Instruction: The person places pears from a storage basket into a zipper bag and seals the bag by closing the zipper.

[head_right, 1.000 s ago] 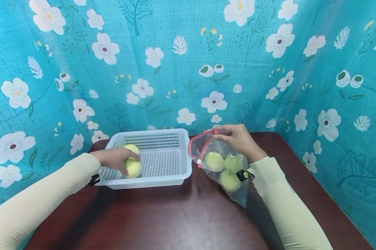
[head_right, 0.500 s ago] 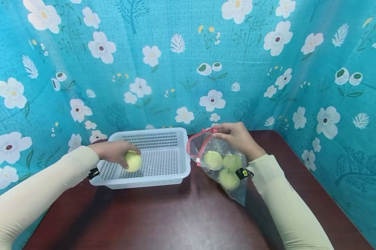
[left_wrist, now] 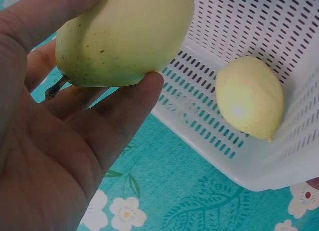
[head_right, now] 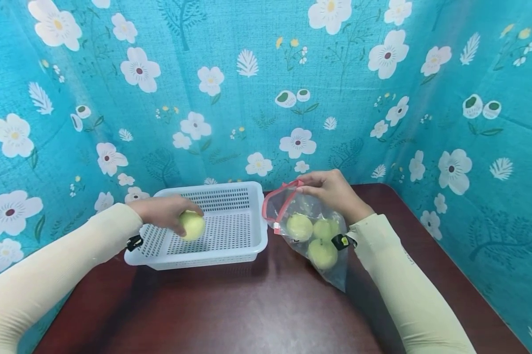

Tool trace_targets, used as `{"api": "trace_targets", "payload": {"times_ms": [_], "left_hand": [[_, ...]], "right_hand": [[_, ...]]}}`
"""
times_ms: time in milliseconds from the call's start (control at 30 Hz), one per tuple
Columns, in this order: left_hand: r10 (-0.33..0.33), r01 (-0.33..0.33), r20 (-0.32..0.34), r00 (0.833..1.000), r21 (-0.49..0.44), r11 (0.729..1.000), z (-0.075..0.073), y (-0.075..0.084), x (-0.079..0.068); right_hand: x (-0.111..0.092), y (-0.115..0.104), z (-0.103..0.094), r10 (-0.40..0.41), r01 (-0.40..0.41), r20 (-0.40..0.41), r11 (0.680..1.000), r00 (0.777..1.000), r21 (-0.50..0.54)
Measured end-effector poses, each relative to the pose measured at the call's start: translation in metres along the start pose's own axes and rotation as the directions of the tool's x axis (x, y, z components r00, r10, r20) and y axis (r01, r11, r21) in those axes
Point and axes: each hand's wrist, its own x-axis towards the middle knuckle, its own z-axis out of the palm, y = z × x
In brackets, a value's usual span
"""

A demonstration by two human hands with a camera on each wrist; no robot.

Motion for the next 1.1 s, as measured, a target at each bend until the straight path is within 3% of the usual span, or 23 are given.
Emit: {"api": "trace_targets", "payload": {"times_ms": [267, 633, 900, 1100], "left_hand": [[0.084, -0.083, -0.023, 0.996, 0.051, 0.995, -0.007, 0.012, 0.008], [0.198, -0.199, -0.061, 0.978, -0.017, 0.980, -0.018, 0.042, 0.033], [0.282, -0.277, -0.077, 0.956, 0.072, 0.958, -0.027, 0.066, 0.051], [0.335, -0.329, -0.079, 0.939, 0.083, 0.941, -0.030, 0.076, 0.064]], "right_hand": [[0.000, -0.001, -0.002, -0.009, 0.009, -0.012, 1.000, 1.000, -0.004], [-0.001, -0.004, -0.002, 0.014, -0.015, -0.022, 1.000, 1.000, -0.008], [-0.002, -0.007, -0.005, 0.036, -0.037, -0.026, 0.999, 0.999, -0.008], [-0.003, -0.007, -0.007, 0.030, -0.030, -0.013, 0.999, 0.999, -0.012]]}}
